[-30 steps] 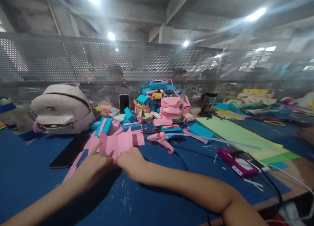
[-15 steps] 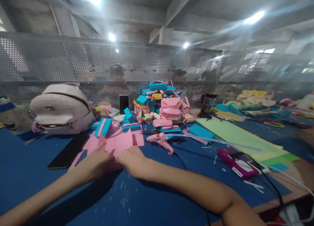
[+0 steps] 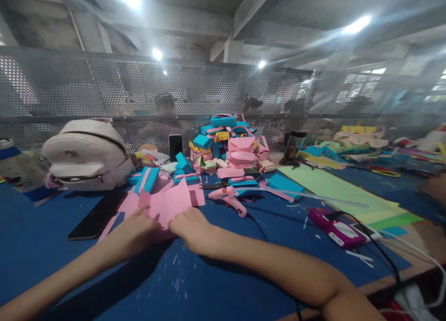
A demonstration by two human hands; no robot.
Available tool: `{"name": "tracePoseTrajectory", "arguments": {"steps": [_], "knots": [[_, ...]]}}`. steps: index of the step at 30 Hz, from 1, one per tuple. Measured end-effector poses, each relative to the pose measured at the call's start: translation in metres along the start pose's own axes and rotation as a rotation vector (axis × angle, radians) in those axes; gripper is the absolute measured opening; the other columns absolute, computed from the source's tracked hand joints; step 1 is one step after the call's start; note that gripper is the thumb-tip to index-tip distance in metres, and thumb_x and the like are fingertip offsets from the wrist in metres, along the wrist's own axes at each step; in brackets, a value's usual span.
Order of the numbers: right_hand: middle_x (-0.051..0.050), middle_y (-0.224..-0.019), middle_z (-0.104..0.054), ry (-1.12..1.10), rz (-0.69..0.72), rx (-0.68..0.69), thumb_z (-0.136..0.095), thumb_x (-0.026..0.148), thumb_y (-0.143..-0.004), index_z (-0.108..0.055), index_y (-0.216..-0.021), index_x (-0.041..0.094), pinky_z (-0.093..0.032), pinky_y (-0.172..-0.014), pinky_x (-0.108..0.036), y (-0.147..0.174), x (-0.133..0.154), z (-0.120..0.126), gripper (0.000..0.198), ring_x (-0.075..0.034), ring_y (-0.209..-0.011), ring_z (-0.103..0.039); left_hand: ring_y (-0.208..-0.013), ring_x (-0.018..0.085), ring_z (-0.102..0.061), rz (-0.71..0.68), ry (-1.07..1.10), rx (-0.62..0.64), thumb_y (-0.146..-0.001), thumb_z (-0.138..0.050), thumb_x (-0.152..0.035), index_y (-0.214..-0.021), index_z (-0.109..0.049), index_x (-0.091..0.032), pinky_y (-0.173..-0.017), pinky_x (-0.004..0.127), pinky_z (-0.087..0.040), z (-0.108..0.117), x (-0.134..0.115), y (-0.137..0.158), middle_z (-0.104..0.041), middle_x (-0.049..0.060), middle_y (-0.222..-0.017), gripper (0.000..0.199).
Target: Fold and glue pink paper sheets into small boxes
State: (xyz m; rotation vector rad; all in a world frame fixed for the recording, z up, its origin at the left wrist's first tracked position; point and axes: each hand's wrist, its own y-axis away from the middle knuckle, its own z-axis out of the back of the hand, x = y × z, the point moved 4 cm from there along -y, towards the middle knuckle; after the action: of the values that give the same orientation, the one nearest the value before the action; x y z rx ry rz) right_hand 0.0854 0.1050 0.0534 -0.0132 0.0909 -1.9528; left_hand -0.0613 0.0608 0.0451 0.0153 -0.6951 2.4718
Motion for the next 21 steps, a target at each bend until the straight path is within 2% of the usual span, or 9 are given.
{"name": "tracePoseTrajectory", "arguments": {"steps": [3, 9, 14, 17, 21], "knots": [[-0.006, -0.088, -0.070, -0.014, 0.002, -0.016, -0.052, 0.002, -0.080, -0.064, -0.092, 0.016, -0.030, -0.062, -0.030, 0.002, -0.001, -0.001, 0.022, -0.020, -0.079, -0.059, -0.060, 0.020, -0.058, -0.029, 0.001, 0.069, -0.064, -0.056, -0.007, -0.058, -0.059, -0.022, -0.074, 0.039, -0.050, 0.001, 0.002, -0.004, -0.061, 0.001, -0.059, 0.017], [-0.005, -0.082, -0.071, -0.067, -0.007, -0.056, -0.050, 0.011, -0.088, -0.062, -0.089, 0.017, -0.021, -0.056, -0.030, 0.004, -0.011, 0.003, 0.014, -0.018, -0.072, -0.058, -0.062, 0.019, -0.059, -0.023, 0.049, 0.155, -0.070, -0.062, -0.018, -0.063, -0.062, -0.022, -0.070, 0.034, -0.050, 0.011, 0.011, -0.007, -0.063, 0.000, -0.060, 0.008], [-0.006, -0.086, -0.072, -0.119, -0.034, -0.039, -0.053, 0.012, -0.087, -0.064, -0.088, 0.017, -0.028, -0.057, -0.029, 0.003, -0.012, 0.002, 0.011, -0.019, -0.077, -0.062, -0.067, 0.020, -0.062, 0.032, 0.096, 0.200, -0.079, -0.063, -0.025, -0.066, -0.064, -0.022, -0.084, 0.040, -0.049, 0.004, 0.007, -0.007, -0.065, 0.001, -0.062, 0.013], [-0.007, -0.092, -0.073, -0.148, -0.045, -0.038, -0.058, 0.018, -0.087, -0.065, -0.092, 0.017, -0.033, -0.061, -0.028, -0.003, -0.008, -0.001, 0.008, -0.021, -0.083, -0.065, -0.076, 0.022, -0.065, 0.092, 0.119, 0.213, -0.085, -0.062, -0.028, -0.076, -0.066, -0.022, -0.096, 0.045, -0.044, -0.007, 0.001, -0.006, -0.070, 0.003, -0.071, 0.011], [-0.007, -0.090, -0.074, -0.171, -0.081, -0.043, -0.062, 0.022, -0.086, -0.067, -0.092, 0.017, -0.035, -0.061, -0.028, -0.011, -0.008, -0.008, 0.009, -0.022, -0.083, -0.067, -0.073, 0.019, -0.066, 0.157, 0.152, 0.279, -0.087, -0.062, -0.032, -0.083, -0.068, -0.021, -0.106, 0.048, -0.036, -0.020, 0.003, -0.004, -0.071, 0.001, -0.074, 0.012]]}}
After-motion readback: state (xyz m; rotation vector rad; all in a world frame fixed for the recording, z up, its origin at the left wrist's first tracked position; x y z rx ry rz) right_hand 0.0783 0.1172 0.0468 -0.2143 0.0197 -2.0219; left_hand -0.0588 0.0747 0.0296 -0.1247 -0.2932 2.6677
